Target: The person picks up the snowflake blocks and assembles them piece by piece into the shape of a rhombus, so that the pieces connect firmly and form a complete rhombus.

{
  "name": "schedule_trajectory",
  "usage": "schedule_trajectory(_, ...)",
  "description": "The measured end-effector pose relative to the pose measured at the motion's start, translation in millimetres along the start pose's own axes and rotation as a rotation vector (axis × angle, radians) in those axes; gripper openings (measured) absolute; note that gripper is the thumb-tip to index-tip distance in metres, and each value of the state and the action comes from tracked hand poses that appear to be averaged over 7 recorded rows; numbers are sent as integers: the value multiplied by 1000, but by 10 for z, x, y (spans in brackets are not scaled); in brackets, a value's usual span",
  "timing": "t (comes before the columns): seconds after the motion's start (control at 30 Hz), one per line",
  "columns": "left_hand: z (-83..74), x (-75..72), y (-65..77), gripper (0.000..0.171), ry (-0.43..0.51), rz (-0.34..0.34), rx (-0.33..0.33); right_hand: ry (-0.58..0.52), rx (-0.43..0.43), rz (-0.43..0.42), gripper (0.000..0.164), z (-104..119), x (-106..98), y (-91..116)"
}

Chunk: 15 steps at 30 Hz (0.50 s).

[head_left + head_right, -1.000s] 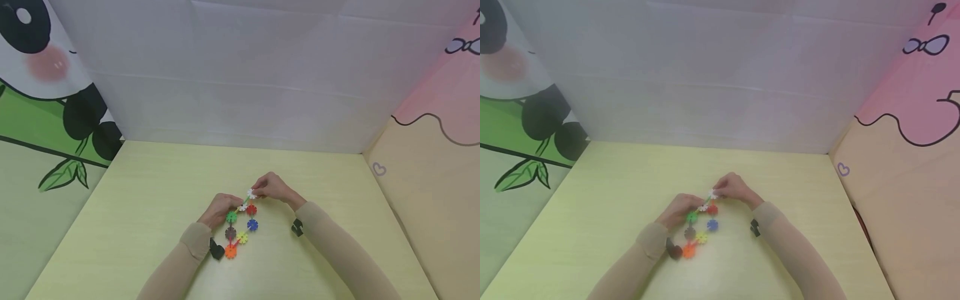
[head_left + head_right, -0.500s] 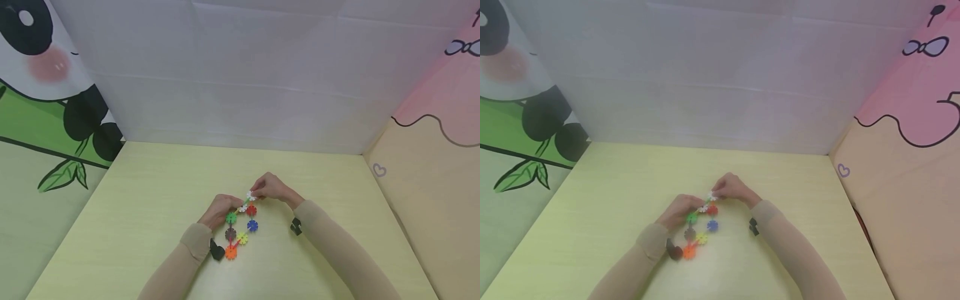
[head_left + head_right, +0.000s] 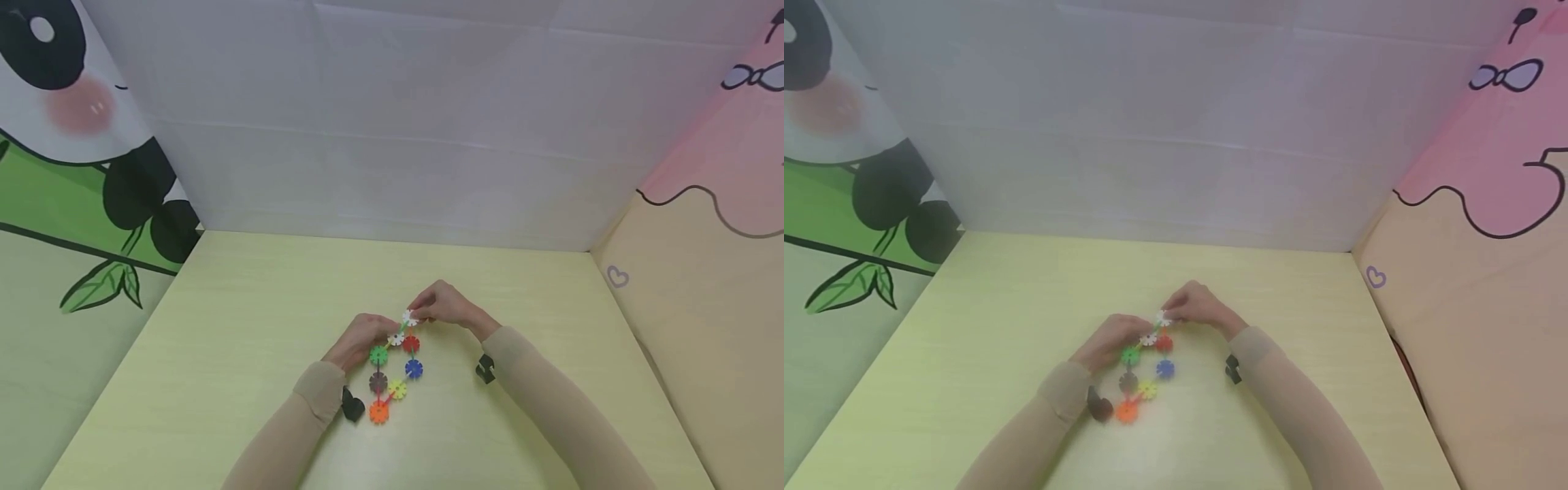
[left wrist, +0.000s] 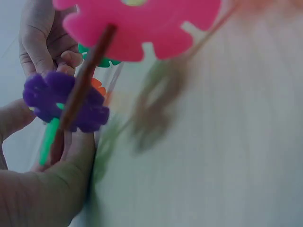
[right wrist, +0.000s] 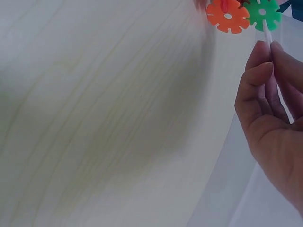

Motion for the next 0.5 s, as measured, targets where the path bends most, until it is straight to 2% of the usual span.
schedule_trajectory(0.2,-59,40,-3,29,3,23,-14,29,-12,-12,12,4,18,-1)
schedule_trajectory(0.5,-118,55,19,30,-23,-9,-10,54,-26,-30,14,37,65,-13)
Point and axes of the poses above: each hand's wrist, its own y-axis away from the middle knuckle, its own x-axis out of the palm, z = x × y, the point moved 3 cm from there along -y, towards the middle knuckle, and after that the axes turned 11 degrees about -z, right-handed, at the moved point
